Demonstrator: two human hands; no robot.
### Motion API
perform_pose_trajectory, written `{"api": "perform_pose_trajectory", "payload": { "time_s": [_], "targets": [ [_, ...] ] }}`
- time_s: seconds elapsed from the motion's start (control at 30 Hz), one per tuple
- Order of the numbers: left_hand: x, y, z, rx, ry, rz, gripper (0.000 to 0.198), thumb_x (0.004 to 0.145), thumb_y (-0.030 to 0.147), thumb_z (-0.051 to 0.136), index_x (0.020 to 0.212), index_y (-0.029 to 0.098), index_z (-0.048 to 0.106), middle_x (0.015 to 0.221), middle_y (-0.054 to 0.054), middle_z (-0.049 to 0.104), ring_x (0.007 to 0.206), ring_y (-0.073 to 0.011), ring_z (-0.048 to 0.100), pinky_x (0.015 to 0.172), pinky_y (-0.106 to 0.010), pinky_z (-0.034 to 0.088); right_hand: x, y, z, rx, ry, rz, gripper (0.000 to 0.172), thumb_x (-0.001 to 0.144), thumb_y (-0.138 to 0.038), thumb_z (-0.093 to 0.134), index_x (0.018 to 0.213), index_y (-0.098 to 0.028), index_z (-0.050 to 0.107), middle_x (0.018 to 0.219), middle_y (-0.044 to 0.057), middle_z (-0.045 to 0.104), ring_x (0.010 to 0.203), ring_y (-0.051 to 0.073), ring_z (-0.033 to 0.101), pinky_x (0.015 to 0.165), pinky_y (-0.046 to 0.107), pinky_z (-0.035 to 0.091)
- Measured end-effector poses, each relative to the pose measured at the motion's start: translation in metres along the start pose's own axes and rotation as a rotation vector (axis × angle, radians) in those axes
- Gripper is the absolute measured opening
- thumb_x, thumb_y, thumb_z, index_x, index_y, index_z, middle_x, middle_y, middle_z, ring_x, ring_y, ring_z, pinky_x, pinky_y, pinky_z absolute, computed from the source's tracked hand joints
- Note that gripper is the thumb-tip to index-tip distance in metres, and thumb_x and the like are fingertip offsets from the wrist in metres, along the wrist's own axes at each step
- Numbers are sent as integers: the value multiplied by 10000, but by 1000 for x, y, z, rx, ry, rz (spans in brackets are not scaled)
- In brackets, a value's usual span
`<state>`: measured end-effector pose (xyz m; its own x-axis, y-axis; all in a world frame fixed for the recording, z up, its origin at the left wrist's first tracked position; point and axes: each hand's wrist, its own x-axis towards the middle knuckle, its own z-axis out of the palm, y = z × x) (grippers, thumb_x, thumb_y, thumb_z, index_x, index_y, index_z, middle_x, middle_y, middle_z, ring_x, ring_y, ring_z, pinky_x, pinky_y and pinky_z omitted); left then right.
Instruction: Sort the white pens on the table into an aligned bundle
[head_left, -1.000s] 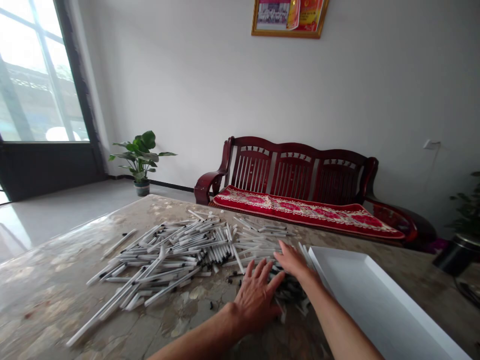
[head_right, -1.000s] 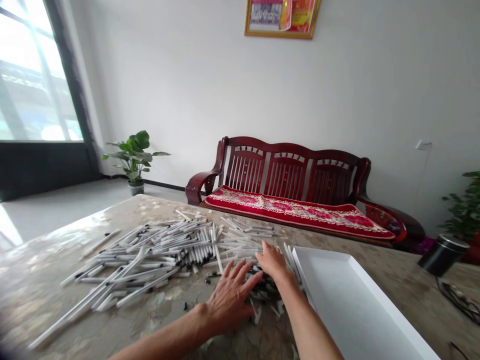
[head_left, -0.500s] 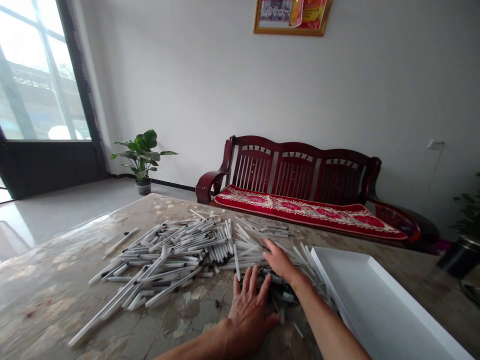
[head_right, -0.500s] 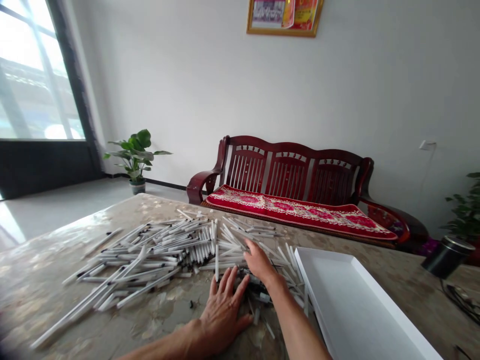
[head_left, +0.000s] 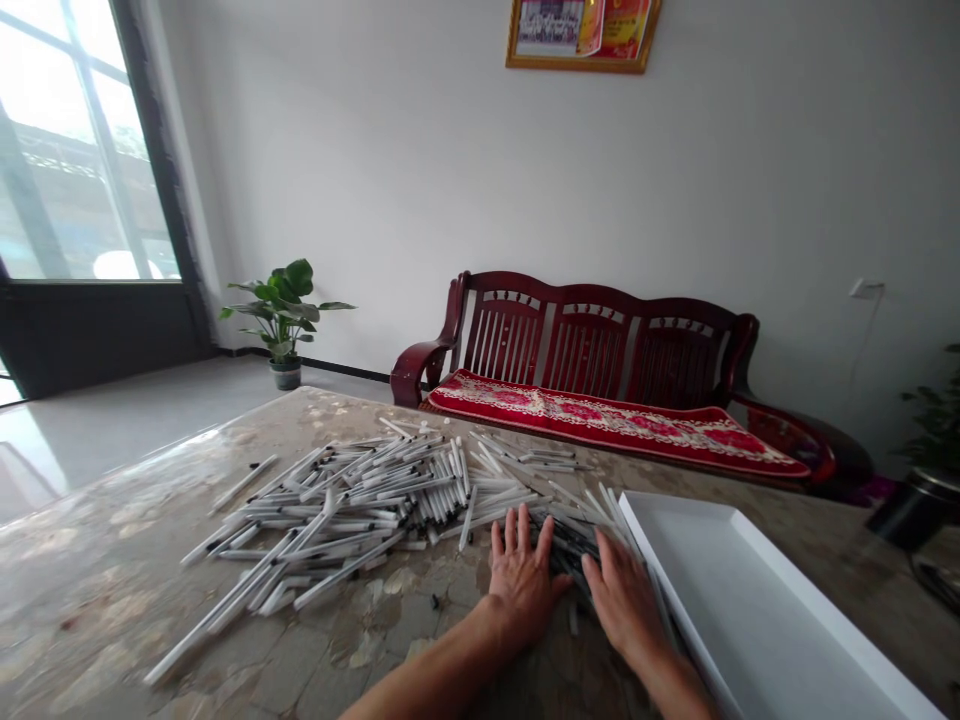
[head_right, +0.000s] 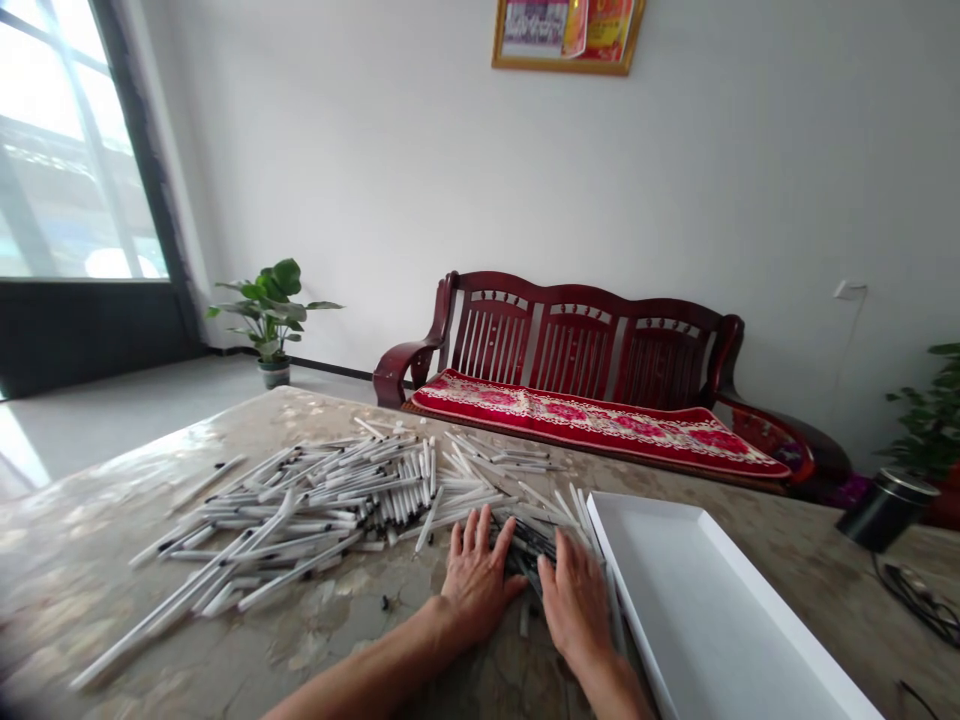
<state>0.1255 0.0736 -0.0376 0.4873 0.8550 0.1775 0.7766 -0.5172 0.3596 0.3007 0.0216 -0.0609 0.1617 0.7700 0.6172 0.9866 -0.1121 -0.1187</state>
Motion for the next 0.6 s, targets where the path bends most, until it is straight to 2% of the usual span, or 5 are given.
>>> {"api": "perform_pose_trajectory", "payload": {
  "time_s": [0.1, 0.2, 0.3, 0.4, 0.6],
  "targets": [
    [4, 1, -10, -4, 25, -2, 758, 847, 537, 599, 1516, 272, 362, 1619, -146, 264, 1487, -404, 183, 1168, -622, 200, 6, -16, 10, 42, 57, -18, 404, 955, -324, 389, 1232, -121, 602, 1201, 191, 657, 1131, 317, 598, 979, 496, 459],
    [-5, -4, -34, -20, 78, 18, 637, 854, 398, 630, 1450, 252, 458, 1563, -140, 359, 1455, -367, 268, 1154, -542, 286, 15, -31, 8, 92, 84, -46, 388, 986, -317, 351, 1207, -135, 613, 1180, 170, 668, 1119, 294, 601, 986, 485, 458],
    [-19, -20, -65, -12, 126, 71, 400, 880, 276, 581, 1280, 264, 583, 1402, -83, 509, 1299, -271, 444, 1082, -420, 390, 11, -43, 0, 118, 79, -111, 415, 995, -376, 381, 1301, -166, 566, 1294, 142, 626, 1231, 298, 540, 1042, 498, 421],
    [-28, -42, -91, 117, 143, -36, 296, 868, 187, 551, 1149, 245, 626, 1239, -74, 574, 1160, -257, 503, 1012, -404, 409, 3, -51, -2, 101, 20, -220, 462, 956, -437, 492, 1366, -229, 535, 1405, 103, 565, 1331, 311, 459, 1088, 511, 378],
    [-20, -71, -102, 267, 76, -196, 265, 872, 150, 518, 1098, 210, 643, 1133, -106, 604, 1073, -265, 544, 900, -372, 416, 17, -56, 0, 86, -49, -280, 358, 912, -215, 549, 1259, -255, 628, 1351, 73, 611, 1283, 267, 511, 1083, 461, 412]
  ]
}}
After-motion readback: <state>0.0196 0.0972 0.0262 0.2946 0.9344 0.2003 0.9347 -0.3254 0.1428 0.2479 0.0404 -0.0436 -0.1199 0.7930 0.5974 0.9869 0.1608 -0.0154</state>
